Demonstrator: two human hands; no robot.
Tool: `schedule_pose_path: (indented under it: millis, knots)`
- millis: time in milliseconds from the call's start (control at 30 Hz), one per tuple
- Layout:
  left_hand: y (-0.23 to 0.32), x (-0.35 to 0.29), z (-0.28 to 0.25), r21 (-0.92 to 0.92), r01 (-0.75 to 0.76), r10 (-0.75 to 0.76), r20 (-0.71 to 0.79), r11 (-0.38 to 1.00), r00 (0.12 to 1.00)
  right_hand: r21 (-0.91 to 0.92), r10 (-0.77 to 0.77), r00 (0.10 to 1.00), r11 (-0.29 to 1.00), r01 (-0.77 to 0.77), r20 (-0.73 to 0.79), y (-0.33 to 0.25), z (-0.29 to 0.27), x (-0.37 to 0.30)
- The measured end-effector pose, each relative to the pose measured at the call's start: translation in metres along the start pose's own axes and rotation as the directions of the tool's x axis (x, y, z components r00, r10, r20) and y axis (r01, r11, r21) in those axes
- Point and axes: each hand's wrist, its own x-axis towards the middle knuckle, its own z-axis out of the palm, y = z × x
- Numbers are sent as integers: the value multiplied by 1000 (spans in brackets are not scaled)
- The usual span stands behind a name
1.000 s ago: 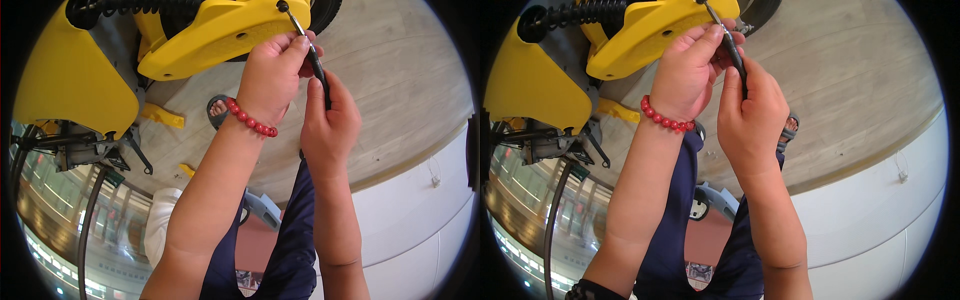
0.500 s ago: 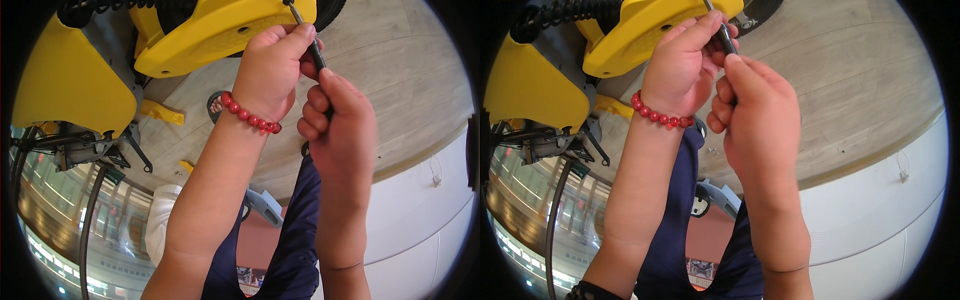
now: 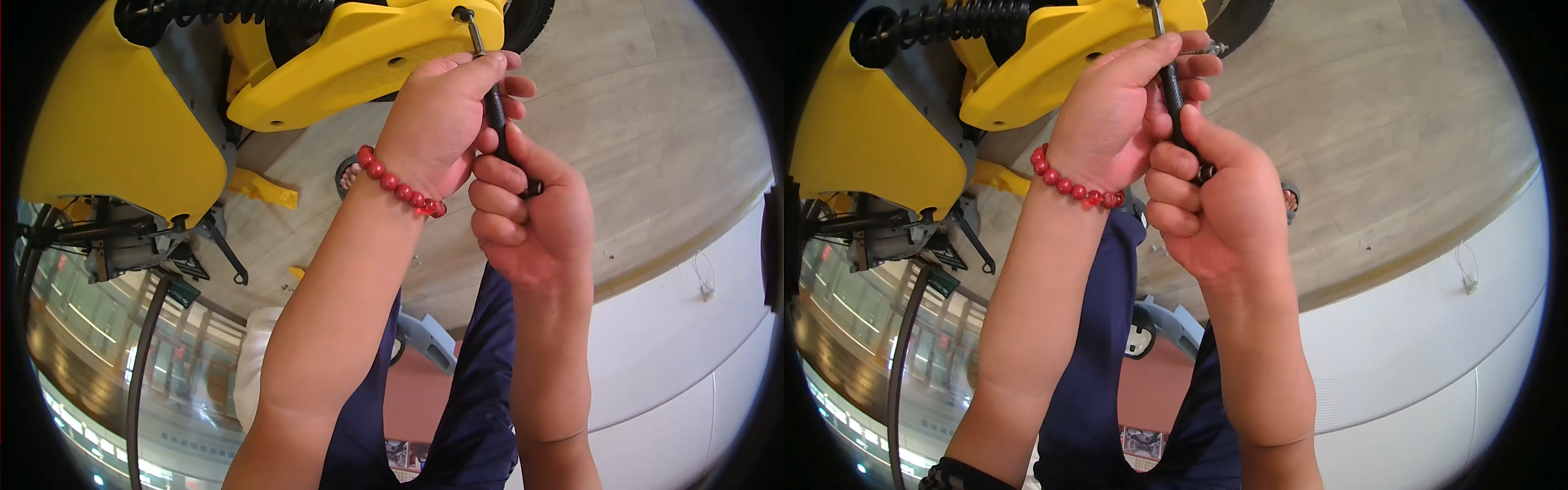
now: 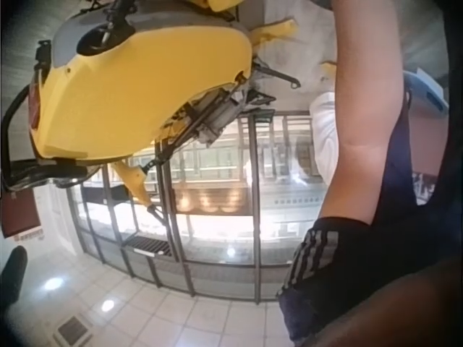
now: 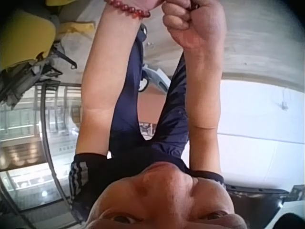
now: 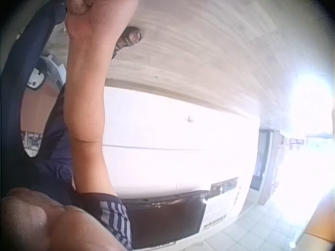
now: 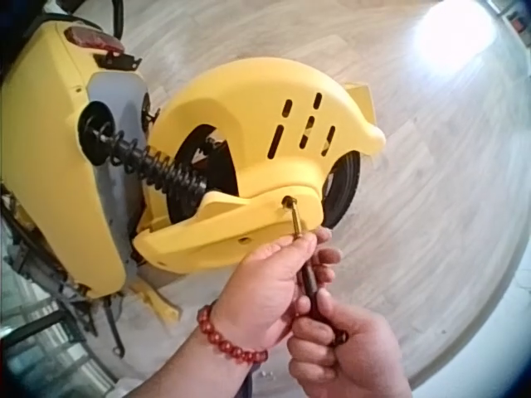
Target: The recorder is using a screwdriver to remove or install screws on the body panel of a yellow electric scooter.
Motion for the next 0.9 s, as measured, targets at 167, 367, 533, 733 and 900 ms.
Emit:
schedule_pose_path:
  millis: [167,367,533,733,900]
  knots:
    - [3,0,2,-32,90,-91,-41,995,995,-855,-605,773,489,172,-190,14,11,-8]
    - [-7,-3,13,-187,-6,-12,-94,982,995,-944,-760,626,-309,-116,172,19,13,-5]
    - [0,-4,5,-143,-11,1,-75,990,997,-650,-349,916,746,143,-199,-1,6,-11]
    - [1,-2,8,-49,-67,65,-56,997,996,40,4,993,999,0,-118,-25,15,-10]
    - [-3,2,17,-120,-89,72,-139,989,988,-990,-774,626,140,19,-97,-2,28,-13]
